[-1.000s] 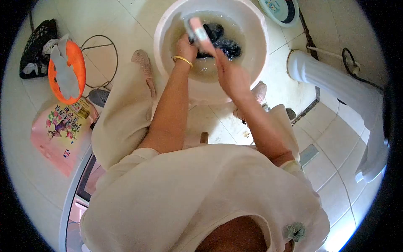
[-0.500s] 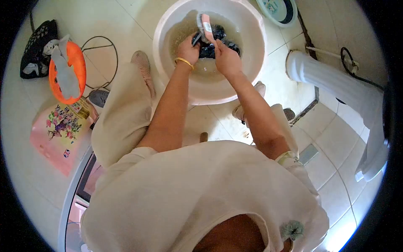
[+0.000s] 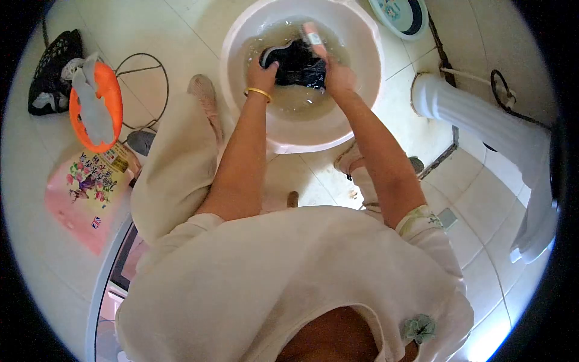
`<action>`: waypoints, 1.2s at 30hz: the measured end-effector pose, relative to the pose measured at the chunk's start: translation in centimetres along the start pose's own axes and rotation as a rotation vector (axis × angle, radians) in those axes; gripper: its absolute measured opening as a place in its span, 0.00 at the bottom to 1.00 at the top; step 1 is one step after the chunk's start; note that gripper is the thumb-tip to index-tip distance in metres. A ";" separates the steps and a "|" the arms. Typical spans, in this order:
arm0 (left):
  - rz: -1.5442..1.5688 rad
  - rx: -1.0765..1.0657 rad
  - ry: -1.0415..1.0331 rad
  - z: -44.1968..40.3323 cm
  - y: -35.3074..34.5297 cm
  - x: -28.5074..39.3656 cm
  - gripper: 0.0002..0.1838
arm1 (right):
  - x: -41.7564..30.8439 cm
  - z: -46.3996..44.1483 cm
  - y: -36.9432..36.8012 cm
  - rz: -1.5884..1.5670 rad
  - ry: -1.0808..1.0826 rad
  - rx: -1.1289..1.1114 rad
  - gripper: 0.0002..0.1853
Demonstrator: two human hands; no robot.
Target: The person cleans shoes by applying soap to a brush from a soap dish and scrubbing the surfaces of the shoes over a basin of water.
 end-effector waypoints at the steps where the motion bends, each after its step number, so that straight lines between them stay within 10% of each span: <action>1: 0.060 0.012 0.065 -0.4 -0.1 -0.5 0.21 | 0.6 -0.1 -0.5 0.013 -0.060 0.020 0.18; 10: -0.004 0.020 0.013 -1.1 0.4 -0.3 0.20 | -4.2 8.1 6.0 -0.509 0.239 0.051 0.20; 21: -0.109 -0.033 -0.167 -0.2 -0.2 2.4 0.20 | -5.6 7.6 4.4 -0.333 0.281 0.172 0.18; 30: -0.057 0.103 -0.247 0.0 1.0 5.7 0.21 | -1.3 1.1 2.5 -0.276 0.141 0.040 0.20; 36: 0.126 -0.171 -0.149 2.0 1.6 12.4 0.16 | 5.1 -0.3 -2.7 -0.235 -0.054 0.082 0.18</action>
Point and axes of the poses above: each hand's wrist, its own z-axis away from the middle knuckle, its own y-axis out of the back of the hand, x = y × z, the point moved 4 cm from there along -z, towards the middle knuckle, and after that the axes turned 9 degrees about y, right-handed, at the moved point
